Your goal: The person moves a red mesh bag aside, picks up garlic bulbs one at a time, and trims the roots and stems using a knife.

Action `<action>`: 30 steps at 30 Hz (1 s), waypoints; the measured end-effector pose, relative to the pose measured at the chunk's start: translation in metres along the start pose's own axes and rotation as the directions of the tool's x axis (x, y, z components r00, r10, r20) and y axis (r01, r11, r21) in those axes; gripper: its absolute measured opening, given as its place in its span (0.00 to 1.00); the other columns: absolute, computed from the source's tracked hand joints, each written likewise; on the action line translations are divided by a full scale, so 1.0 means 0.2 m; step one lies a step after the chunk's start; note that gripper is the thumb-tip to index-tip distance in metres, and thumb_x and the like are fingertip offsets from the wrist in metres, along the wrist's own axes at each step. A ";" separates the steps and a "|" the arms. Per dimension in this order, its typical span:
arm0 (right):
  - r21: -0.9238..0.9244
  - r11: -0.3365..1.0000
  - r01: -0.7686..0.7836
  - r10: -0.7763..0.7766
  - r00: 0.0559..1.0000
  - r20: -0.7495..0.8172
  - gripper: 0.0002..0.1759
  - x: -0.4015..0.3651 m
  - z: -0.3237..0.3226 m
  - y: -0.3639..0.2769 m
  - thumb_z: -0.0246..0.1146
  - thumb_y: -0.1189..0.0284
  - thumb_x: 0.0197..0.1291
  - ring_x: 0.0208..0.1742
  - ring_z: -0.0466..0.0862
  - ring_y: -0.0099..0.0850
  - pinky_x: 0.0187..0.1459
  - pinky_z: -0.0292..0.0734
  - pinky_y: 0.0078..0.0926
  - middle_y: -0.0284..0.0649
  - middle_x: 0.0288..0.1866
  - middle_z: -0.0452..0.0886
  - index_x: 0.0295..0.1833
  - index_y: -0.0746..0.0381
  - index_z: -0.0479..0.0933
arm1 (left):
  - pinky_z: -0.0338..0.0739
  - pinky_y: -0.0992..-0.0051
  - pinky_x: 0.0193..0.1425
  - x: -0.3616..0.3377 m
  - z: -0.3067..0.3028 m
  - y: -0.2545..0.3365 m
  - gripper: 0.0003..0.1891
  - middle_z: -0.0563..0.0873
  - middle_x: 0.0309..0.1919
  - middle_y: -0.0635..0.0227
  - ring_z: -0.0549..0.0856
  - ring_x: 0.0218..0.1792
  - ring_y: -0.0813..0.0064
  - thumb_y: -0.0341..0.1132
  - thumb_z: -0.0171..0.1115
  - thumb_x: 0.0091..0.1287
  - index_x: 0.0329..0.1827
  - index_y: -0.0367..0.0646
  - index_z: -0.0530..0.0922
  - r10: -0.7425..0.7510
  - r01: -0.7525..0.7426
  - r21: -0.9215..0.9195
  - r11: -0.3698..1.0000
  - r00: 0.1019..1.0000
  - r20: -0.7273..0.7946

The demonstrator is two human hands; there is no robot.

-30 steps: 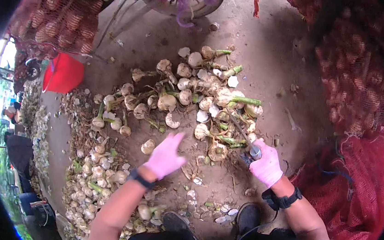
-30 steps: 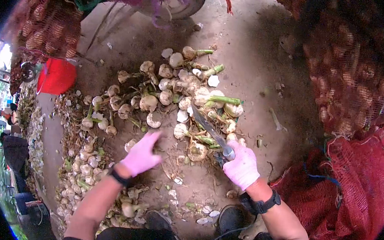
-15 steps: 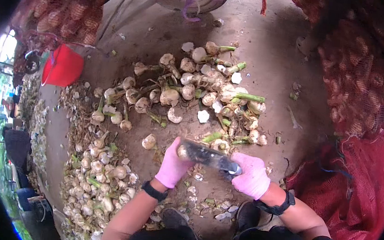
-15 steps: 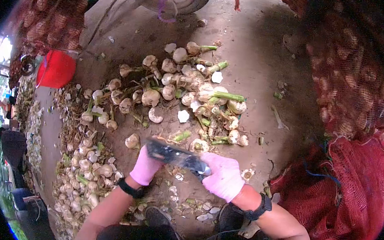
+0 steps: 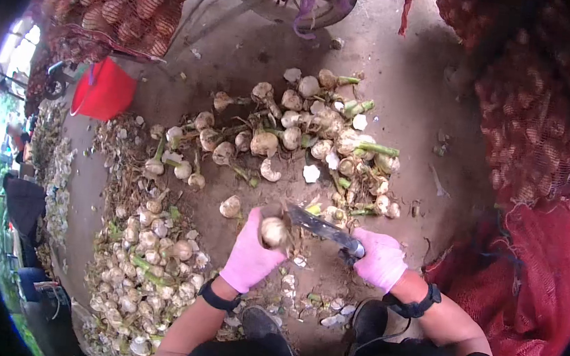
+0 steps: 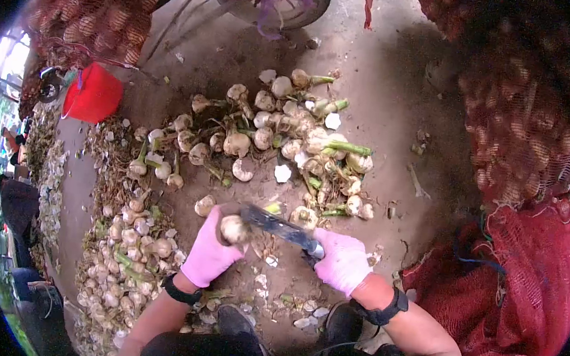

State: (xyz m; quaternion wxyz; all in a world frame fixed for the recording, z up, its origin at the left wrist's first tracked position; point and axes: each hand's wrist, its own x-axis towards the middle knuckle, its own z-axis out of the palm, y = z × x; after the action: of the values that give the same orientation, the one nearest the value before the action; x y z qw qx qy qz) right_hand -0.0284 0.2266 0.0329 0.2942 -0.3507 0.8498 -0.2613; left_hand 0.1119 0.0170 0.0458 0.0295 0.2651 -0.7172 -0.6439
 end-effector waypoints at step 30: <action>-0.228 0.877 0.424 -0.417 0.906 0.080 0.22 0.00 -0.01 -0.16 0.70 0.69 0.37 0.36 0.80 0.41 0.35 0.75 0.38 0.39 0.34 0.75 0.42 0.54 0.71 | 0.80 0.74 0.42 -0.01 0.15 0.14 0.30 0.82 0.31 0.70 0.83 0.35 0.74 0.65 0.38 0.72 0.44 0.46 0.76 -0.531 0.567 -0.757 0.325 0.772 0.351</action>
State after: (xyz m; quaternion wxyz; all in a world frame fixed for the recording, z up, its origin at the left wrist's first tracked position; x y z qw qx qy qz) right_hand -0.0155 0.2069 0.0541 0.1982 -0.5634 0.7744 -0.2091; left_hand 0.0927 0.0470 0.0686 -0.0817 0.4311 -0.1900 -0.8782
